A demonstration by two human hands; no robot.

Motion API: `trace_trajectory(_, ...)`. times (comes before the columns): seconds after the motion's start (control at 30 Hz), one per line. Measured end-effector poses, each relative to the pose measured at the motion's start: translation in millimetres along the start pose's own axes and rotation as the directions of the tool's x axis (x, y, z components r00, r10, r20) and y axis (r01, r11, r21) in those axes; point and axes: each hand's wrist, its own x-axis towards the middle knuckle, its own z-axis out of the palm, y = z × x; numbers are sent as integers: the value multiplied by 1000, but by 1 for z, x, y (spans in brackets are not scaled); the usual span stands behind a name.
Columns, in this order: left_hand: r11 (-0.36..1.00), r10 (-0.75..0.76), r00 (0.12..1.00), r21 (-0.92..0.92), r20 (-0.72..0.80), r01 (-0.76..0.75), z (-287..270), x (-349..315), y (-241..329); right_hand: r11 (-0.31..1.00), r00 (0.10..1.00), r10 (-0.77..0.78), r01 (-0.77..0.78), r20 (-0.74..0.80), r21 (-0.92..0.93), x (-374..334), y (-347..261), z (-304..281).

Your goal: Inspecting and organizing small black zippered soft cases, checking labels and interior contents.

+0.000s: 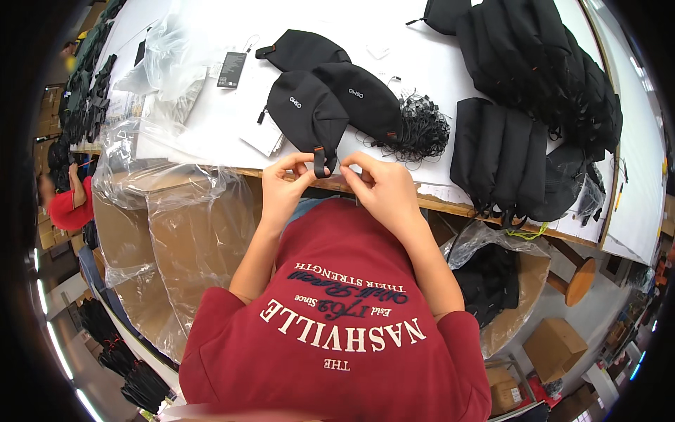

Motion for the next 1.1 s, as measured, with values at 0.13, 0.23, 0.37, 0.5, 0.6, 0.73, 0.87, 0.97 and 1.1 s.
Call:
trace_trajectory(0.13, 989, -80, 996, -123, 47, 85, 1, -1, -1, 999, 1000, -6, 5, -31, -38, 2, -5, 3)
trace_trajectory(0.23, 963, -117, 989, -233, 88, 135, 5, 2, -1, 999, 999, -40, 38, -36, -33, 1, -6, 6)
trace_trajectory(0.37, 987, 17, 999, -163, 35, -11, 4, 2, -3, 983, 996, 62, -49, -67, 178, -1, -2, 5)
trace_trajectory(0.5, 929, 135, 976, -322, -173, -185, 8, -3, 1, 654, 989, 118, -12, -87, 756, -2, 9, -11)
trace_trajectory(0.6, 915, 106, 971, -362, -214, -179, 6, -10, 15, 608, 991, 90, 21, -95, 794, -5, 4, -18)
trace_trajectory(0.73, 861, 27, 999, -507, -31, -39, 6, -16, 27, 576, 995, 61, 31, -81, 817, -7, -4, -21)
trace_trajectory(0.87, 954, 107, 993, -288, 55, -87, 7, -14, 33, 731, 987, 56, 61, -148, 680, -7, -4, -9)
trace_trajectory(0.97, 952, 160, 987, -270, 26, -147, 9, -9, 33, 969, 929, -240, 246, -281, -15, -1, -8, -6)
trace_trajectory(1.1, 942, 153, 988, -305, 23, -139, 4, -10, 34, 921, 927, -321, 259, -192, -292, 8, -19, -4)
